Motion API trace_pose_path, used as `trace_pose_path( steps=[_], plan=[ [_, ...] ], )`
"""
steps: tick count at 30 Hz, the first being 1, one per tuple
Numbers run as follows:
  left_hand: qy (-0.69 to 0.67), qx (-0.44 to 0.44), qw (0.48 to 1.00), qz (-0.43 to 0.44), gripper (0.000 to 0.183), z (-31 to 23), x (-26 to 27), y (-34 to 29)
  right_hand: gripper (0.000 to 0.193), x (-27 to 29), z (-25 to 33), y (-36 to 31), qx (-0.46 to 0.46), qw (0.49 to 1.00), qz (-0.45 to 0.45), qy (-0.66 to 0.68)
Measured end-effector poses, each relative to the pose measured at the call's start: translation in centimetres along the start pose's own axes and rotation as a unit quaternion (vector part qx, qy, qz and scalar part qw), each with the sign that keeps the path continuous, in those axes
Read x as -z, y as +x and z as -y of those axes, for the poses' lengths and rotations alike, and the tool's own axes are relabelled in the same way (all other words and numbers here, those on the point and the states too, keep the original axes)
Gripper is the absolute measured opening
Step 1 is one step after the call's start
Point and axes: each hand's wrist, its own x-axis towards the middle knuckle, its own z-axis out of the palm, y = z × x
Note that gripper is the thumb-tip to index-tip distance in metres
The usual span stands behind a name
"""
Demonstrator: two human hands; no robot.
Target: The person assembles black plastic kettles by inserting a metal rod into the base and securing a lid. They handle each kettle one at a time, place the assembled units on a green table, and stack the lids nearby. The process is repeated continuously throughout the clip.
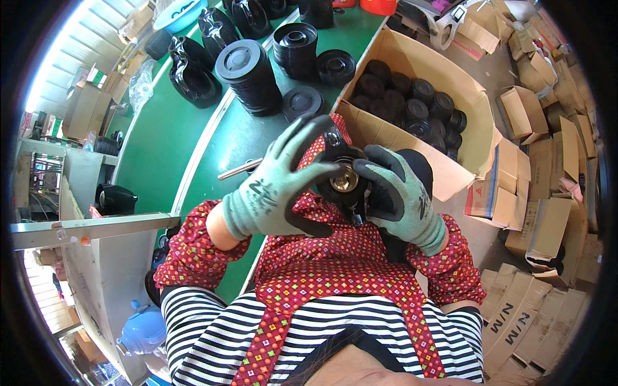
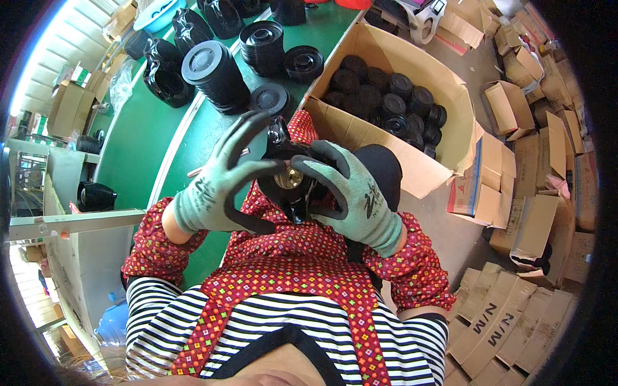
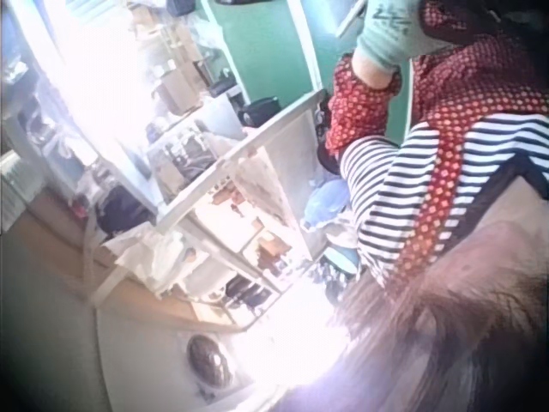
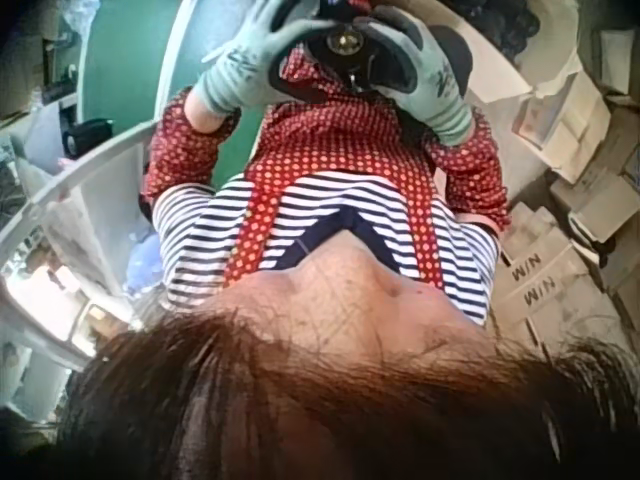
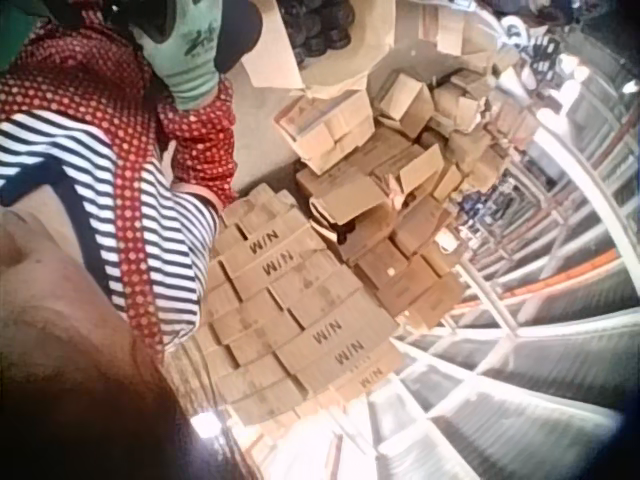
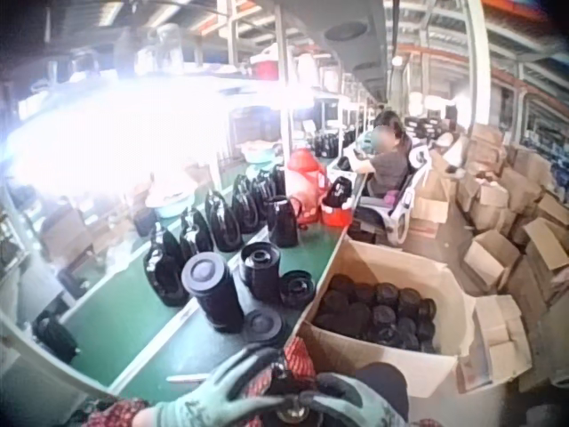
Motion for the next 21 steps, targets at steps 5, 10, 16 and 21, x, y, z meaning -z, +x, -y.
trace_pose_path(
  steps=[5, 10, 16, 21],
  plan=[
    [0.014, -0.035, 0.998, -0.052, 0.070, 0.3, -3.5, 1.0, 0.074, 0.5, 0.7, 0.2, 0.007, 0.995, 0.042, -0.087],
    [-0.027, -0.022, 0.998, -0.055, 0.055, 0.3, -4.6, 1.3, 0.070, 0.9, 0.9, 0.1, 0.018, 0.986, 0.078, -0.150],
    [-0.061, 0.006, 0.990, -0.130, 0.044, 1.1, -3.6, 0.3, 0.084, 0.0, 0.8, 0.0, -0.060, 0.996, -0.055, -0.029],
    [-0.169, 0.161, 0.906, -0.352, 0.044, 2.5, -5.4, -1.6, 0.079, -6.7, -5.6, -6.4, -0.312, 0.841, -0.189, 0.400]
  ],
)
